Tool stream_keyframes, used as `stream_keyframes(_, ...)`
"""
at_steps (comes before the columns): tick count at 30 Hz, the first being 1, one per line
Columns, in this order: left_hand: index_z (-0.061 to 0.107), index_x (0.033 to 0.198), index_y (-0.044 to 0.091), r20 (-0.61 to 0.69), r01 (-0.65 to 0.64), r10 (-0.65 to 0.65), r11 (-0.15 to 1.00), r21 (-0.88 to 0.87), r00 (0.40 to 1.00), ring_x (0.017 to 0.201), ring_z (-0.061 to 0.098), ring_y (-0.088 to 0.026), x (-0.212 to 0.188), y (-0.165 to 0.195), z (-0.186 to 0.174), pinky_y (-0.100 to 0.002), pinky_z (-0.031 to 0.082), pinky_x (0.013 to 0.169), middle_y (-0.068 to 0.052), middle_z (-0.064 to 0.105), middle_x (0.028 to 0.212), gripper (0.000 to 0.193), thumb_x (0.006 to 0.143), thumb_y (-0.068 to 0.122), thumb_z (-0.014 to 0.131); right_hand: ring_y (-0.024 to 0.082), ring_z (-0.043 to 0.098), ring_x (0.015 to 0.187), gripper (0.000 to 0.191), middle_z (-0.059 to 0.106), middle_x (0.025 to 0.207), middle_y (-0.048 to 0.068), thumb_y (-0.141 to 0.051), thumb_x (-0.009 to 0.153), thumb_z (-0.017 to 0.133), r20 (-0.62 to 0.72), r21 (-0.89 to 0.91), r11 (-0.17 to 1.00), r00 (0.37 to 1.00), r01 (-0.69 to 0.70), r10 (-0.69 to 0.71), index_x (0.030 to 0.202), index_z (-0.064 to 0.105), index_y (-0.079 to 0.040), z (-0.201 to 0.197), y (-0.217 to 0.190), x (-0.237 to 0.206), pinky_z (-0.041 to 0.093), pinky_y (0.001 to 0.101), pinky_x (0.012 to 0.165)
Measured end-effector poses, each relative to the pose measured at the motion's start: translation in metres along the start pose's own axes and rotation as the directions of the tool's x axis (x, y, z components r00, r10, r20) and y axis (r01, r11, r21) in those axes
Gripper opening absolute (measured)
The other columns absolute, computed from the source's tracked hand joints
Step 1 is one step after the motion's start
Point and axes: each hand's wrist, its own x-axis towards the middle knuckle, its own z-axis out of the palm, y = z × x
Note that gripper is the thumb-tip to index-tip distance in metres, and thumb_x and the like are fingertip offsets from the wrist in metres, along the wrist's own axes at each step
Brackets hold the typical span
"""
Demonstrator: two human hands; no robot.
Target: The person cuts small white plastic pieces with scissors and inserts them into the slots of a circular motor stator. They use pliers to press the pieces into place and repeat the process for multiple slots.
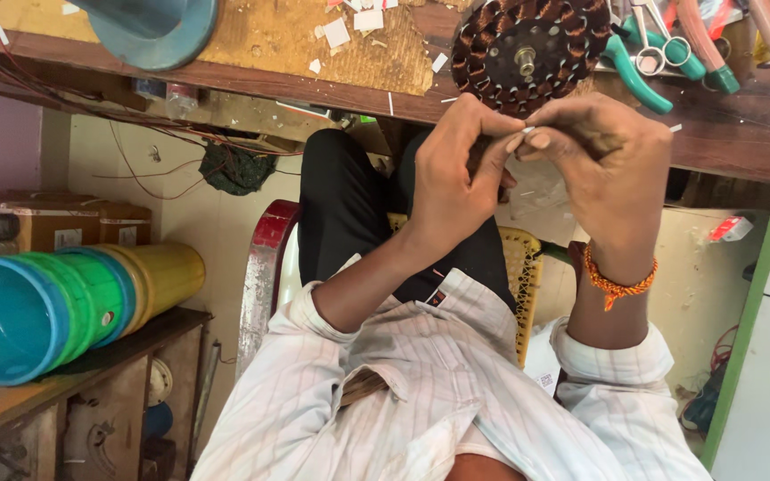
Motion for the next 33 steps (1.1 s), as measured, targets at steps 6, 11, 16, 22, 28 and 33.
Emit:
stream_keyframes(6,0.067,0.117,0.005,0.03,-0.181,0.178,0.961,0.21,0.984,0.082,0.059,-0.008,0.004,0.002,0.011,-0.02,0.047,0.059,-0.005,0.06,0.095,0.02,0.098,-0.002,0.072,0.008,0.061,0.091,0.018,0.063,0.105,0.006,-0.009,0.114,0.073,-0.003,0.231,0.966,0.993,0.115,-0.117,0.109,0.06,0.003,-0.009,0.027,0.002,0.053,0.0212,0.087)
stream_keyframes(11,0.065,0.112,0.002,0.099,0.352,-0.351,0.793,-0.497,0.931,0.074,0.056,-0.011,0.007,-0.003,0.043,-0.027,0.047,0.056,-0.005,0.061,0.091,0.018,0.095,0.0,0.07,0.008,0.061,0.094,0.022,0.061,0.108,0.002,-0.018,0.11,0.073,0.035,0.595,0.795,0.985,0.116,-0.17,0.111,0.058,-0.002,-0.015,0.044,0.009,0.053,0.0213,0.085)
stream_keyframes(16,0.065,0.099,0.004,-0.068,-0.032,0.052,0.963,0.269,0.996,0.08,0.06,-0.016,0.004,-0.004,0.058,-0.03,0.048,0.065,-0.005,0.057,0.092,0.015,0.09,0.002,0.076,0.008,0.061,0.089,0.024,0.06,0.1,0.007,-0.012,0.099,0.075,0.134,0.059,0.98,0.971,0.192,-0.198,0.108,0.059,0.003,-0.048,0.049,0.009,0.051,0.0215,0.078)
stream_keyframes(22,0.061,0.103,0.003,-0.036,-0.061,0.074,0.955,0.291,0.997,0.092,0.063,-0.024,0.005,0.018,0.069,-0.032,0.054,0.072,-0.013,0.053,0.114,0.019,0.088,-0.001,0.072,0.01,0.071,0.093,0.011,0.073,0.104,0.007,0.004,0.11,0.062,-0.054,-0.088,0.979,0.981,0.183,-0.188,0.121,0.06,0.002,-0.054,0.045,-0.002,0.058,0.0253,0.083)
stream_keyframes(28,0.059,0.112,0.004,0.151,-0.294,0.255,0.869,0.397,0.955,0.101,0.062,-0.03,0.013,0.015,0.061,-0.037,0.054,0.084,-0.008,0.064,0.116,0.026,0.091,-0.006,0.071,0.017,0.073,0.088,0.009,0.075,0.101,0.01,0.01,0.106,0.067,-0.04,-0.347,0.872,0.923,0.345,-0.381,0.109,0.072,0.002,-0.062,0.032,-0.006,0.058,0.0258,0.08)
stream_keyframes(33,0.06,0.117,0.004,0.19,-0.327,0.273,0.862,0.386,0.943,0.096,0.063,-0.03,0.013,0.013,0.056,-0.038,0.054,0.082,-0.01,0.064,0.11,0.029,0.093,-0.009,0.068,0.023,0.071,0.091,0.014,0.072,0.103,0.013,0.007,0.097,0.078,-0.036,-0.439,0.787,0.867,0.434,-0.498,0.108,0.071,0.001,-0.058,0.025,-0.004,0.057,0.0291,0.082)
